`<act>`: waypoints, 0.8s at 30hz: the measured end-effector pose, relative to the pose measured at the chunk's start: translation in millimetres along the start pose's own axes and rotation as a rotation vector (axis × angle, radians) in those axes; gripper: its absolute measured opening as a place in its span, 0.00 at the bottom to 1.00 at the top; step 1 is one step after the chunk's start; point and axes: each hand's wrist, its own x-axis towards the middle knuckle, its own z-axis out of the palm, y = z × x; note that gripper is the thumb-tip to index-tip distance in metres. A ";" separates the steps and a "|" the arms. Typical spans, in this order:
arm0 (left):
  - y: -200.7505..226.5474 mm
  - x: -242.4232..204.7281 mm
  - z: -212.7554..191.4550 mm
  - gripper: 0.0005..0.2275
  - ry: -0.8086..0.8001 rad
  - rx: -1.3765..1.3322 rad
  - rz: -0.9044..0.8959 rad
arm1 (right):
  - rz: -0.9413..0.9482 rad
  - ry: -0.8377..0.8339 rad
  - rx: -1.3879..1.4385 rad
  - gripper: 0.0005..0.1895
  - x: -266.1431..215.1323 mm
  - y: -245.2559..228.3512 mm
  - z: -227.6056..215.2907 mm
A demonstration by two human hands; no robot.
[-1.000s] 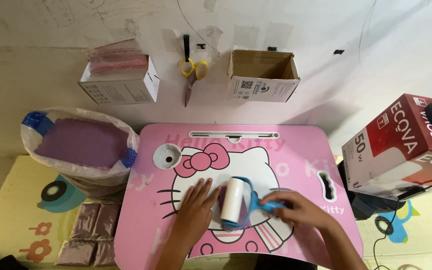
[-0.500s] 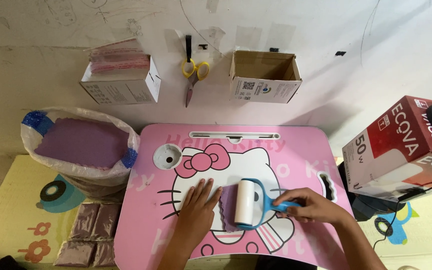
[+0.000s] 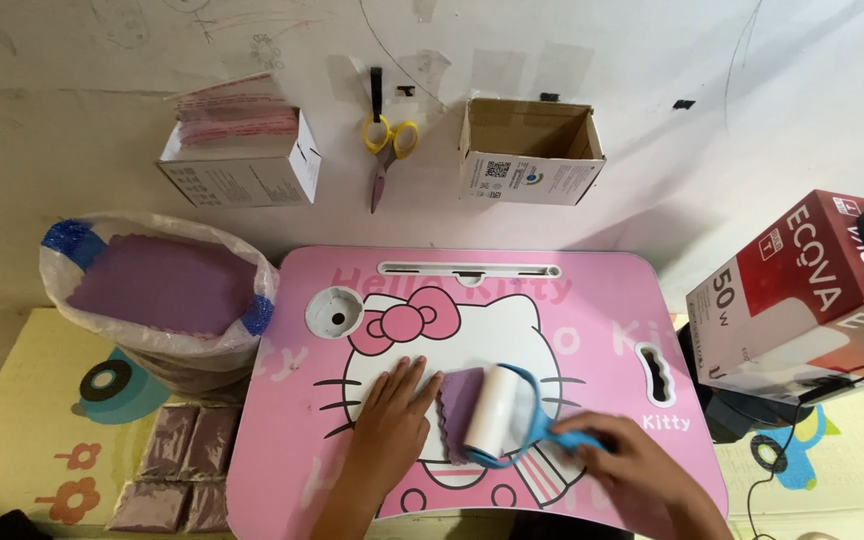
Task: The person uses a lint roller to clean a piece of purple fabric on a pink table and then inserts the fabric into a plastic bag.
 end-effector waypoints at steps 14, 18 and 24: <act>32.3 49.4 0.3 0.14 -0.196 -0.050 0.260 | -0.096 0.753 -0.034 0.21 -43.1 63.8 12.2; 28.1 59.1 -0.9 0.14 -0.270 0.016 0.315 | -0.098 0.771 -0.002 0.20 -45.6 61.0 16.1; 35.6 80.5 -38.3 0.16 -0.173 0.061 0.364 | -0.110 0.786 0.012 0.20 -45.7 62.0 13.5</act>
